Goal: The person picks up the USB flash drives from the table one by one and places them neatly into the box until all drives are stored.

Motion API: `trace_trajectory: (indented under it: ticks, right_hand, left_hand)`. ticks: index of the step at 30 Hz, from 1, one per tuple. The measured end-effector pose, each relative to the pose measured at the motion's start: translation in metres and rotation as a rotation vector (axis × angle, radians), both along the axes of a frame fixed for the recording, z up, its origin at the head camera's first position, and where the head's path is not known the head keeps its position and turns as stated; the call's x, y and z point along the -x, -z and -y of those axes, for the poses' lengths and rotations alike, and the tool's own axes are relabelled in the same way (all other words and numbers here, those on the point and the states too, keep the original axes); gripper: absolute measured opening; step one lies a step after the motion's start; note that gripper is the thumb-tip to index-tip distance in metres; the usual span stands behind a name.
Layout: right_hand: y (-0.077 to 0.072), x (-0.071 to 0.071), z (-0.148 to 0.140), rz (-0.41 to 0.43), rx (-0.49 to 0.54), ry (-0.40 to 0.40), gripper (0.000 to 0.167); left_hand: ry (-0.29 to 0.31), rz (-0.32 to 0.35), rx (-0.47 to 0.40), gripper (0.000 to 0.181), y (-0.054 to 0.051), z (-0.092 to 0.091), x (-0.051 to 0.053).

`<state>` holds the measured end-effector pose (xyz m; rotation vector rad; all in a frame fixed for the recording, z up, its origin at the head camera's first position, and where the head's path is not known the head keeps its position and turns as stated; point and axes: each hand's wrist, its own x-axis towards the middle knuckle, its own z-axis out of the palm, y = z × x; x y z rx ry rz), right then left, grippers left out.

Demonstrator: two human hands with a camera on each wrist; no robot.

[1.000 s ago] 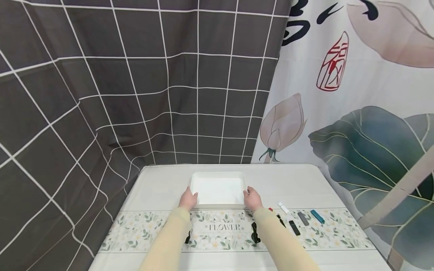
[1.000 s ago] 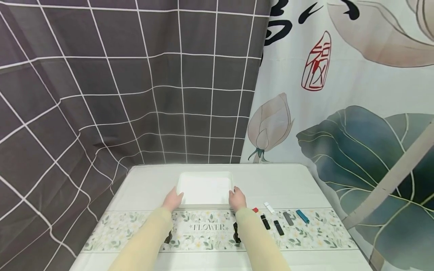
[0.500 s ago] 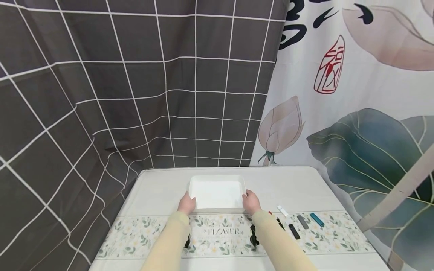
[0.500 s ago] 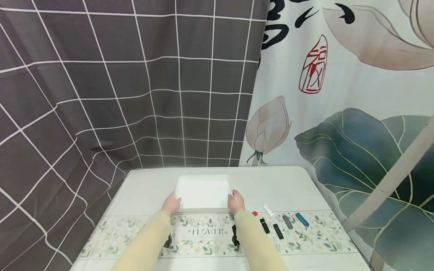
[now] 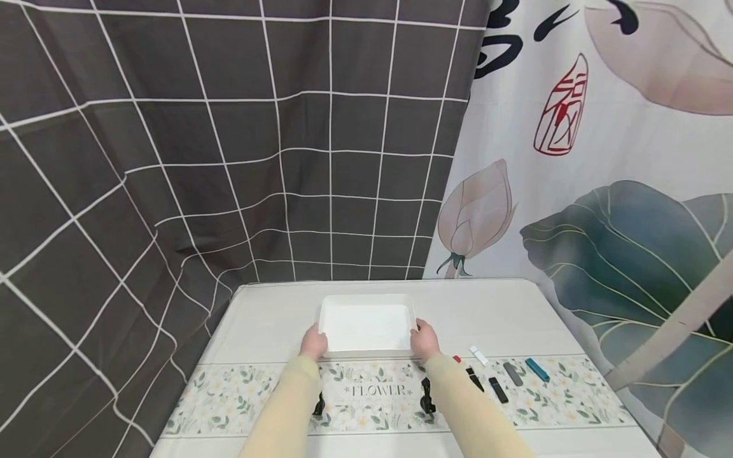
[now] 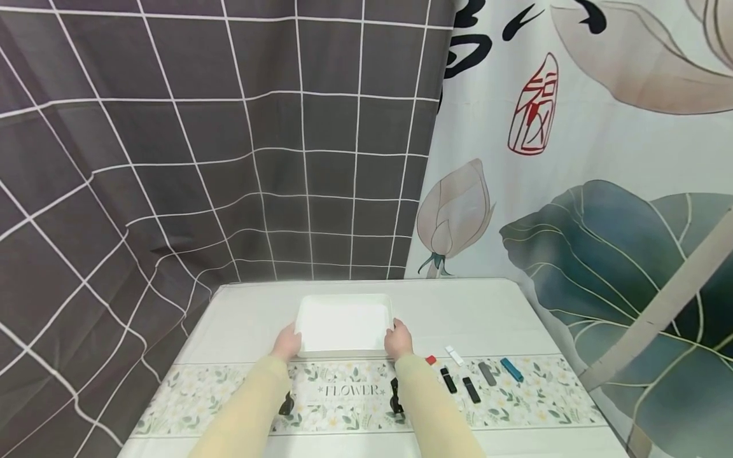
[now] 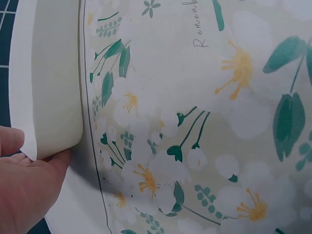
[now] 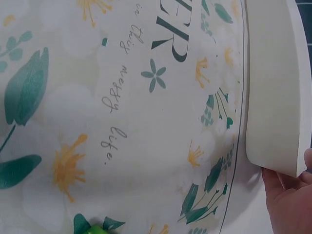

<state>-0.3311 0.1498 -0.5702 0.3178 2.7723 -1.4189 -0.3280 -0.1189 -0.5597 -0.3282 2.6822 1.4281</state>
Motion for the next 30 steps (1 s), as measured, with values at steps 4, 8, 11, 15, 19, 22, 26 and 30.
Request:
trace_trajectory:
  ticks: [4,8,11,15,19,22,26,30]
  right_hand:
    - [0.001,0.000,0.000,0.011,0.023,0.020,0.048]
    - [0.003,0.001,-0.001,0.008,0.039,0.038,0.047]
    - [0.003,0.002,-0.001,-0.010,0.045,0.048,0.044]
    - [0.003,-0.001,-0.002,-0.028,0.042,0.065,0.042]
    - [0.005,-0.004,-0.003,-0.033,0.040,0.077,0.041]
    - [0.006,-0.005,-0.003,-0.038,0.046,0.079,0.041]
    - [0.006,-0.007,-0.004,-0.042,0.051,0.078,0.041]
    - [0.007,-0.012,-0.004,-0.044,0.040,0.080,0.041]
  left_hand:
    - [-0.005,-0.012,-0.022,0.051,0.001,0.000,-0.001]
    - [-0.018,-0.034,-0.033,0.050,0.001,0.000,-0.001]
    - [-0.034,-0.059,-0.023,0.050,0.002,-0.001,-0.002]
    - [-0.054,-0.078,0.005,0.048,0.003,0.000,-0.003]
    - [-0.072,-0.073,0.019,0.045,0.004,-0.001,-0.005]
    - [-0.082,-0.072,0.022,0.044,0.005,-0.001,-0.006]
    - [-0.092,-0.073,0.016,0.043,0.004,-0.001,-0.008]
    - [-0.100,-0.069,0.006,0.043,0.005,-0.001,-0.013]
